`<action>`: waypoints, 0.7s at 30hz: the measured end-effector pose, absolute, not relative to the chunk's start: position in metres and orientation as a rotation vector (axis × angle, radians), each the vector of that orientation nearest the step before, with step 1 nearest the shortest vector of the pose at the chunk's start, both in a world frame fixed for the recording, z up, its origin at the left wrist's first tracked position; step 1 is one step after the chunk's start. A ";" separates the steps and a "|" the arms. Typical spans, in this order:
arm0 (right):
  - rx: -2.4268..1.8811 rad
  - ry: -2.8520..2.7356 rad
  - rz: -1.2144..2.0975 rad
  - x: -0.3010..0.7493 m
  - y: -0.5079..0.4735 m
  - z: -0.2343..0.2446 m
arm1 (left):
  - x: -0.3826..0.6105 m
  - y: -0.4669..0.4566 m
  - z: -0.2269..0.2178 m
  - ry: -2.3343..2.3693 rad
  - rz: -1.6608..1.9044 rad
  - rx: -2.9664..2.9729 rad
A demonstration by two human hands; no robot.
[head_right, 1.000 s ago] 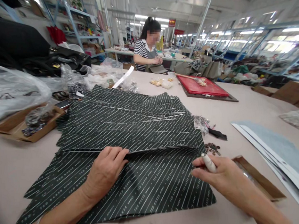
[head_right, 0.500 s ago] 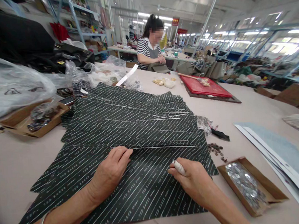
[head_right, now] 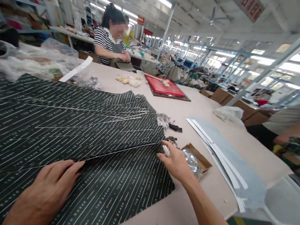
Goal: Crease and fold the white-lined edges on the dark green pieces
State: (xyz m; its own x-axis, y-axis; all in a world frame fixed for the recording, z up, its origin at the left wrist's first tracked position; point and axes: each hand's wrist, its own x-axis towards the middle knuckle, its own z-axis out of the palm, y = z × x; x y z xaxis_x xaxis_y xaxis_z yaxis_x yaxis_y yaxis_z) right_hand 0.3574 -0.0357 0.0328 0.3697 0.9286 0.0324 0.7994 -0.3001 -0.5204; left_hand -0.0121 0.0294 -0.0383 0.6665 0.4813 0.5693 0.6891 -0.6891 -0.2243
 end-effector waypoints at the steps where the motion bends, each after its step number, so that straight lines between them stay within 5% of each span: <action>1: -2.175 -1.517 0.365 0.360 -0.034 0.030 | -0.013 0.030 -0.040 -0.917 -0.666 -2.472; 13: -2.042 -1.750 0.150 0.340 -0.051 0.022 | -0.011 0.032 -0.043 -0.964 -0.681 -2.482; 21: -1.796 -2.148 -0.313 0.306 -0.101 0.024 | -0.006 0.033 -0.028 -0.972 -0.759 -2.471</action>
